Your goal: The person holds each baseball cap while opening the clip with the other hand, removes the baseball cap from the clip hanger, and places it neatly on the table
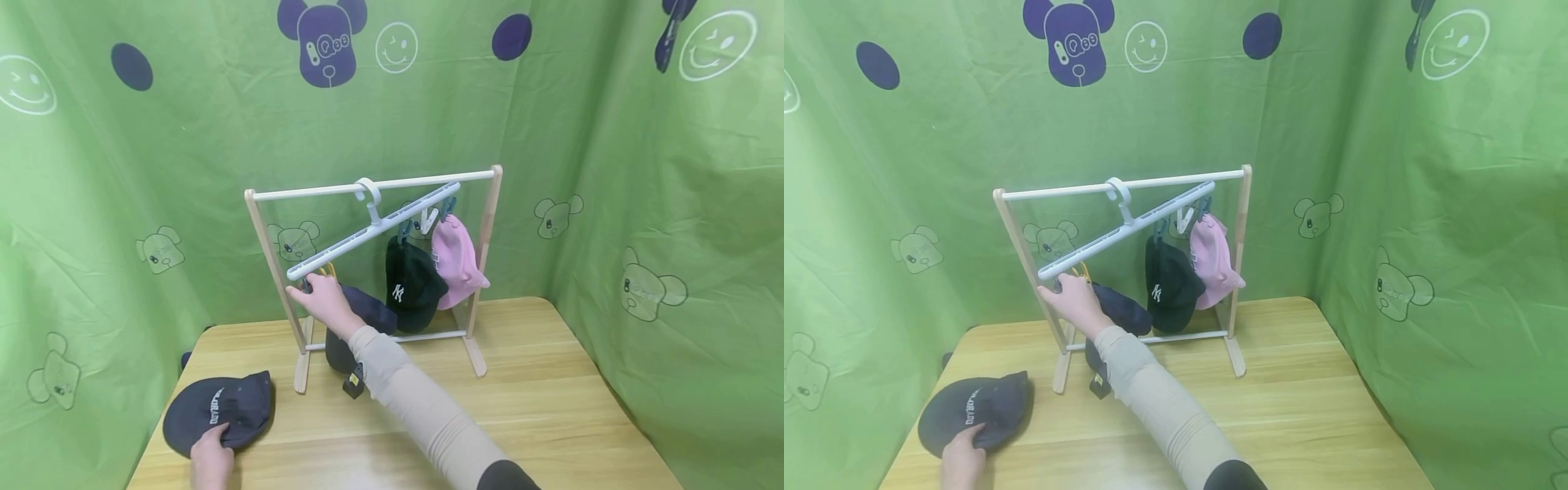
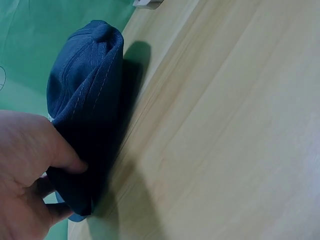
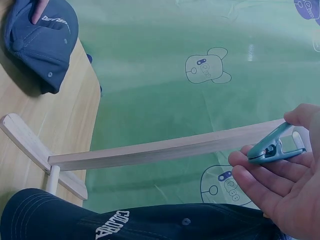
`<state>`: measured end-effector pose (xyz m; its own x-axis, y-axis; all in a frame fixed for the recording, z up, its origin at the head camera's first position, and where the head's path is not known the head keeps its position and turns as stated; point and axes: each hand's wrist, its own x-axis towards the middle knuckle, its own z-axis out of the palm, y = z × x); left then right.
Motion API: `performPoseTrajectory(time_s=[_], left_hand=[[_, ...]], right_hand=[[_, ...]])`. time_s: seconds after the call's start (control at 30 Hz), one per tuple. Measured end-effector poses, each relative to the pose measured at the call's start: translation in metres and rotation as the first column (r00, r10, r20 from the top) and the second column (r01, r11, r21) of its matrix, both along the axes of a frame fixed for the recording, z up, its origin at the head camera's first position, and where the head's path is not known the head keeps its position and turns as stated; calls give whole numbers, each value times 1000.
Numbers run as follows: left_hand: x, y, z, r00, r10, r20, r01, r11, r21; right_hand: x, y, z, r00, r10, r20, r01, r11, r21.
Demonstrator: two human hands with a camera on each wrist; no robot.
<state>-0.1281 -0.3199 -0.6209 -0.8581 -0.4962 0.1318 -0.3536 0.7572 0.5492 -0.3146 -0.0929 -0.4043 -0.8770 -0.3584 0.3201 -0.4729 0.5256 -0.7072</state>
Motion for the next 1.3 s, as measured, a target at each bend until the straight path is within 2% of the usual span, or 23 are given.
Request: performPoseTrajectory(time_s=[0.23, 0.63, 0.97, 1.2, 1.3], left_hand=[[-1, -7, -1, 1000, -23, -20, 23, 999, -38], [-1, -9, 8, 996, -47, 74, 51, 997, -57], [-2, -10, 10, 979, -119, 166, 136, 986, -95], [-1, -7, 17, 953, -152, 262, 163, 986, -20], [-1, -7, 17, 951, -154, 269, 165, 986, -17]], right_hand=[[-1, -1, 0, 1000, 14, -8, -14, 1000, -23], [-3, -2, -1, 999, 29, -28, -30, 999, -36], [-2, -1, 2, 999, 33, -34, -34, 999, -24], [0, -1, 3, 998, 55, -34, -56, 998, -29], [0, -2, 2, 998, 60, -36, -61, 998, -27]])
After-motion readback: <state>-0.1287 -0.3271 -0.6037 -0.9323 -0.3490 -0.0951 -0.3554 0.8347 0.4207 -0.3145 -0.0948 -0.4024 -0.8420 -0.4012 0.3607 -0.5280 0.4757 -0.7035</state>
